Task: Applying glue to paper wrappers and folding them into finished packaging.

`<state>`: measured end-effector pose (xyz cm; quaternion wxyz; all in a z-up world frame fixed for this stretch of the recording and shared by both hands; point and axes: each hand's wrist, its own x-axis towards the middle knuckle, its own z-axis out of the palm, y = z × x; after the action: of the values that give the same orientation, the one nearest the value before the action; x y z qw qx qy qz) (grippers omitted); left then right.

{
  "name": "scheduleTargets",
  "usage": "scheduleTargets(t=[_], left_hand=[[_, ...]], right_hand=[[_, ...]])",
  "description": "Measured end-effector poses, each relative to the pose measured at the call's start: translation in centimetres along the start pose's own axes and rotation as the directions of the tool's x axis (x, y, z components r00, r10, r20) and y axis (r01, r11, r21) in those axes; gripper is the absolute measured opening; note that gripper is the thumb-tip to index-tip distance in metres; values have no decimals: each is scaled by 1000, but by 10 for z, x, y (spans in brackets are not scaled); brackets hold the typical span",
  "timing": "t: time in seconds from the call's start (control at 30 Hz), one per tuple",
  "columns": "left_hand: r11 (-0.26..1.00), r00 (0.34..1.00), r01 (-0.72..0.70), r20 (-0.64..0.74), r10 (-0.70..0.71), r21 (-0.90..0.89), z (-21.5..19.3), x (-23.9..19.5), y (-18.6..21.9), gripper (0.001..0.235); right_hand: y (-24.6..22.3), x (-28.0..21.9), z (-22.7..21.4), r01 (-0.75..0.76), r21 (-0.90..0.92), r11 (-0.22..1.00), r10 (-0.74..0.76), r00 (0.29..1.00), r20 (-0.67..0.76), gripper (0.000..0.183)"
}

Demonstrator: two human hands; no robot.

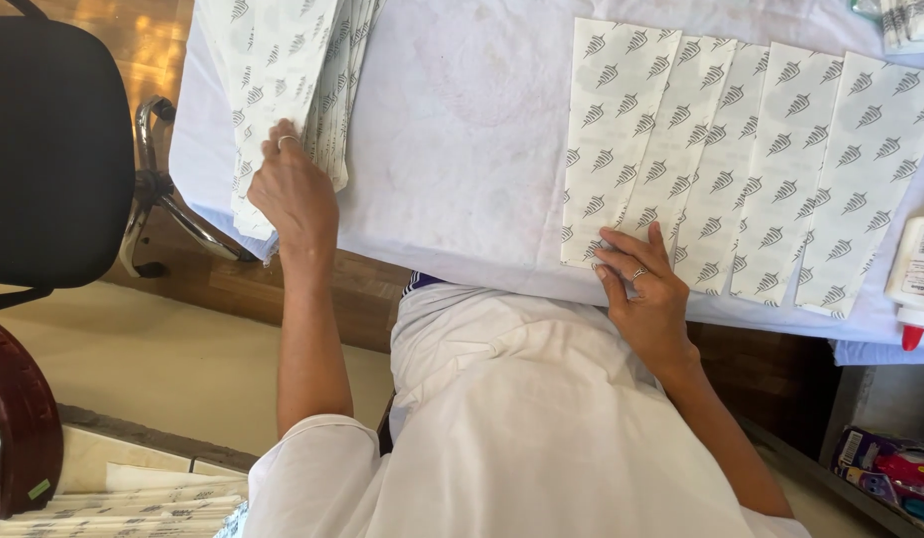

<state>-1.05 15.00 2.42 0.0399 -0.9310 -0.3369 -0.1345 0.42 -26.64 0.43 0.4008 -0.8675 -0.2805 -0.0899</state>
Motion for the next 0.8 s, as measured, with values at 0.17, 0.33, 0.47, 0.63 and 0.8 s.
scheduleTargets(t=[0.17, 0.33, 0.47, 0.63, 0.8], left_hand=[[988, 972, -146, -191, 135, -48, -12, -15, 42, 33], [927, 899, -376, -246, 363, -6, 10, -41, 91, 42], [867, 876, -471, -205, 437, -165, 13, -75, 143, 40], [731, 858, -488, -107, 503, -476, -9, -112, 179, 40], [726, 851, -472, -42, 523, -500, -32, -130, 186, 53]], right_hand=[[1, -1, 0, 2, -14, 1000, -2, 1000, 4, 16], [0, 1, -1, 7, -2, 1000, -7, 1000, 5, 15], [-1, 0, -1, 8, -4, 1000, -8, 1000, 4, 15], [-1, -1, -1, 10, -17, 1000, -10, 1000, 20, 18], [2, -1, -1, 33, -30, 999, -32, 999, 29, 17]])
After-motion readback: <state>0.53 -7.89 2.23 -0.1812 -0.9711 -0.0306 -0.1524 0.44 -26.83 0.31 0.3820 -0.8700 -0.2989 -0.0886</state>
